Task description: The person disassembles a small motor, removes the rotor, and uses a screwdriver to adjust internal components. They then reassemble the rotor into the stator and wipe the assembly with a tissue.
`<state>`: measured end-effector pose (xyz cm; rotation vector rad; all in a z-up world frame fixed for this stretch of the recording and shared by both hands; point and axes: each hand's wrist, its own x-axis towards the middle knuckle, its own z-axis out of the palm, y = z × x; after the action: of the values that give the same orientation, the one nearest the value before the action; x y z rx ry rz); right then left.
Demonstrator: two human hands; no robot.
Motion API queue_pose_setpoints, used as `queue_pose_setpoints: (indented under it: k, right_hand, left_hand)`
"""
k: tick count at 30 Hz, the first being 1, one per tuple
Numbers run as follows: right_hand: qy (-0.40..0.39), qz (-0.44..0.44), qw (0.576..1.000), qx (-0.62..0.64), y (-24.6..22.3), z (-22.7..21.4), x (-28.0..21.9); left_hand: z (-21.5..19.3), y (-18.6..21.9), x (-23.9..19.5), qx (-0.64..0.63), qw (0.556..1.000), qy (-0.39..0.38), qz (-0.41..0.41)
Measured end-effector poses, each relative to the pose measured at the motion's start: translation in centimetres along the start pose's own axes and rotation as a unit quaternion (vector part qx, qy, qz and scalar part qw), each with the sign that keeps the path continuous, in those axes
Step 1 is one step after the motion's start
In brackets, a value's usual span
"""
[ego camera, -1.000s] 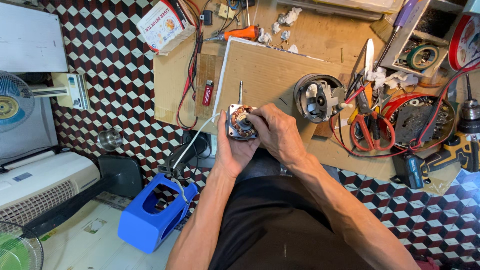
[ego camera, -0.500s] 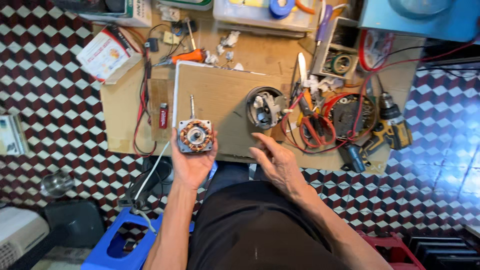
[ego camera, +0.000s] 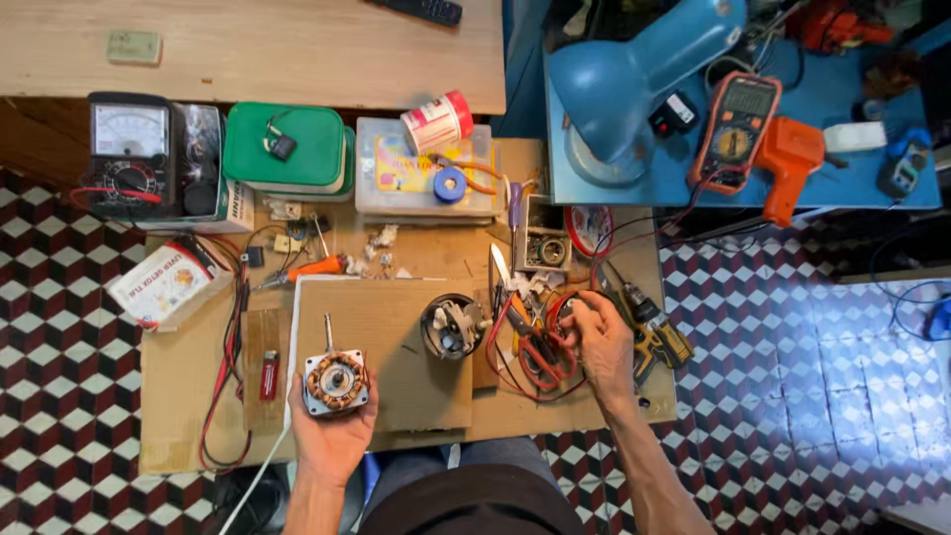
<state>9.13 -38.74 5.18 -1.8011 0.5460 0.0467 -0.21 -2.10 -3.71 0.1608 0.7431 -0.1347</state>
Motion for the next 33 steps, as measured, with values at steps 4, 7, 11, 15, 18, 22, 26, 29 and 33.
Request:
queue_pose_setpoints:
  k: [4,7,11,15,18,22,26,29,33]
  right_hand:
    - [0.041,-0.081,0.994,0.064,-5.8,-1.5,3.8]
    - [0.066,-0.156,0.981,0.094,-9.3,-3.3,7.4]
    - [0.099,-0.214,0.971,-0.028,-12.3,-4.6,13.7]
    - [0.037,-0.238,0.970,-0.034,-14.1,-4.8,19.3]
    - [0.025,-0.191,0.981,-0.029,-10.9,-3.3,18.3]
    - [-0.029,-0.287,0.957,-0.022,-6.4,2.5,8.9]
    - [-0.121,-0.208,0.970,-0.026,-3.3,6.1,-2.2]
    - [-0.147,-0.209,0.966,-0.030,-3.8,6.9,-4.3]
    - [-0.192,-0.233,0.953,-0.021,-4.2,8.0,-5.6]
  left_hand:
    - [0.1,-0.3,1.9,0.014,1.000,0.016,0.016]
    - [0.3,-0.6,0.7,-0.001,1.000,0.027,-0.010]
    - [0.7,-0.9,1.0,0.015,0.999,0.026,-0.016]
    - [-0.4,-0.9,1.6,0.004,0.999,-0.006,-0.047]
    - [-1.3,-1.3,0.3,-0.008,1.000,-0.001,-0.029]
    - [0.7,-2.3,-0.2,-0.105,0.986,-0.128,-0.010]
    - [-1.1,-2.8,-3.0,-0.005,1.000,-0.004,-0.016]
    - [-0.6,-3.8,-3.6,0.007,1.000,0.008,0.001]
    - [-0.2,-4.3,-7.2,0.000,1.000,-0.005,-0.015]
